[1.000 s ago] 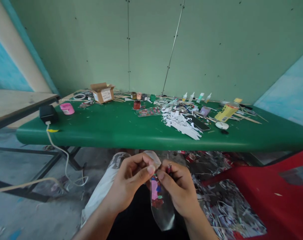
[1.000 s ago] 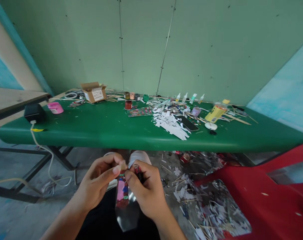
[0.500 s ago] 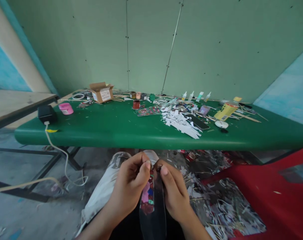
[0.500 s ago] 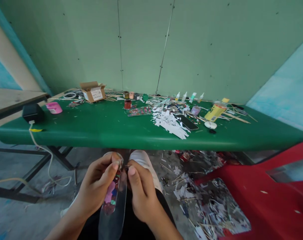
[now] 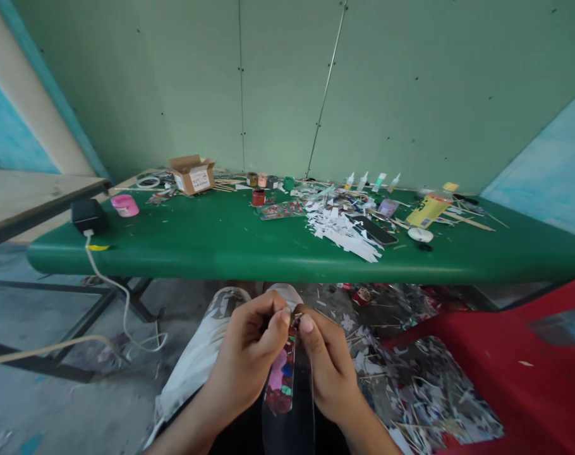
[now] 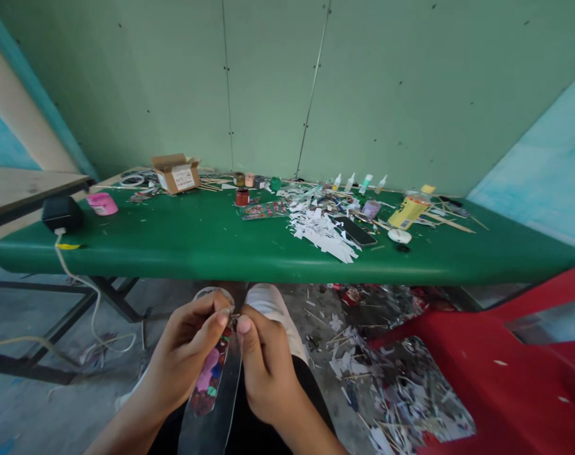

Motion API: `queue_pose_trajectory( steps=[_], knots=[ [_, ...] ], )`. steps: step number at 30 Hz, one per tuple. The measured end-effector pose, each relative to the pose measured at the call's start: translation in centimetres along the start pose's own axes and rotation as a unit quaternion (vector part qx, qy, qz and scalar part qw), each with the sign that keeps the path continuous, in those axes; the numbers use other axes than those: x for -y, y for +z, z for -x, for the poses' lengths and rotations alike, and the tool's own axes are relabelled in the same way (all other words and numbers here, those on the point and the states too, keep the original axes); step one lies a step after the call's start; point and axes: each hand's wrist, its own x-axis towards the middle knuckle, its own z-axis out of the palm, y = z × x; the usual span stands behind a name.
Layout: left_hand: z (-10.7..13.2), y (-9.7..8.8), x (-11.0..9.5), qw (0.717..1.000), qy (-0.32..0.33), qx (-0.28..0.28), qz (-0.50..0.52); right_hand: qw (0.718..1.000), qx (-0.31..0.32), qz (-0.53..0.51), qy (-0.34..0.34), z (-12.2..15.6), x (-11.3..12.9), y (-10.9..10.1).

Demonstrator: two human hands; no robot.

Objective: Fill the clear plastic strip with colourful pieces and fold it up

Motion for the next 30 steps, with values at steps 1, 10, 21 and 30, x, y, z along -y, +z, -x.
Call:
queue_pose_trajectory(
  steps=[1,10,21,30],
  knots=[
    [-0.03,0.01,-0.02,1.0,0.0,-0.001,0.002,1.0,0.001,-0.002,-0.001,-0.02,0.04,0.0],
    [0.07,-0.18,0.01,1.0,-0.002,0.0,0.004,1.0,0.009,0.005,-0.018,0.0,0.11,0.09],
    [0.01,-0.09,-0.04,1.0,-0.013,-0.009,0.012,0.999,0.008,0.031,-0.03,-0.01,-0.02,0.26],
    [-0.11,-0.19,0.12,1.0,-0.017,-0.009,0.013,0.999,0.027,0.034,-0.031,-0.26,0.18,0.35]
  ],
)
